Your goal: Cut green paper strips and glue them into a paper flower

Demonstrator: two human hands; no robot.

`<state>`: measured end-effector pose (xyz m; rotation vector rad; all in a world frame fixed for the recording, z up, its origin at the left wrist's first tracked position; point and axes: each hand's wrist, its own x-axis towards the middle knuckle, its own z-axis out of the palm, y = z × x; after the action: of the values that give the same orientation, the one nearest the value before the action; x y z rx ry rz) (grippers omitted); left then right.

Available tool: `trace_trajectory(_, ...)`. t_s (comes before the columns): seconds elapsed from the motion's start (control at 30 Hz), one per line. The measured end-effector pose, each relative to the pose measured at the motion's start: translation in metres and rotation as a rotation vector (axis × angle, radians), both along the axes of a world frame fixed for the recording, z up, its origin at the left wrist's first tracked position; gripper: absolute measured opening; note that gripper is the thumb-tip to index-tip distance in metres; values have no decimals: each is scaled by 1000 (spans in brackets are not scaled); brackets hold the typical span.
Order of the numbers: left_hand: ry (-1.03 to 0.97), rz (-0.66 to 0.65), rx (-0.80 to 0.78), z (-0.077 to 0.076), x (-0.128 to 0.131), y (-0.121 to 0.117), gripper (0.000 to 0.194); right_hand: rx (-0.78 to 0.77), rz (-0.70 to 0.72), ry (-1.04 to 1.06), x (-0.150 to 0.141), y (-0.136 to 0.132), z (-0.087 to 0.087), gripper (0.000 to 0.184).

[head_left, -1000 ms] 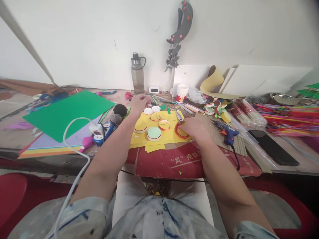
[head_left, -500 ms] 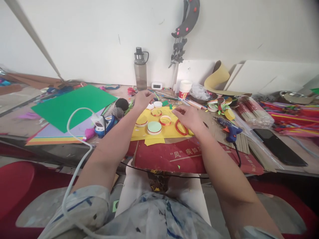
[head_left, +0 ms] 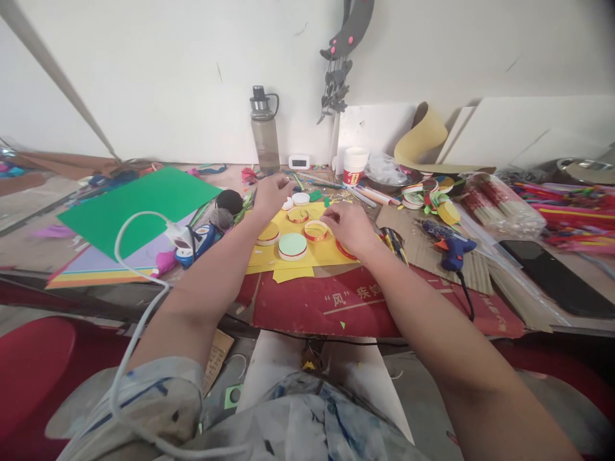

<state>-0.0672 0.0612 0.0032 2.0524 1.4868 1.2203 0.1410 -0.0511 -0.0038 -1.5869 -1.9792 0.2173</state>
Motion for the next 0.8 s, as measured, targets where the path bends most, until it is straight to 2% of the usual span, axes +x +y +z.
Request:
trace_trajectory(0.1,50,-9,12,-3,1,1,26,-35,9,-22,-6,4,-6,11)
trace_trajectory(0.3,234,-17,-10,1,2,1,16,-88,13,-87,-14,11,-13,13)
trace_trajectory(0.4,365,-79,-61,-1,1,5,8,-44,0,-74,-15,11,-10,15)
trace_trajectory(0.5,452,-121,-97,-7,1,11,15,8,-22,-64,-15,12,-5,17)
trace_trajectory(0.7,666,-136,-138,-15,0,24,15,-66,-64,-177,-24,33,5,24)
trace_trajectory(0.8,578,-162,-124,-19,-2,27,22,-101,-54,-290,-33,46,8,27)
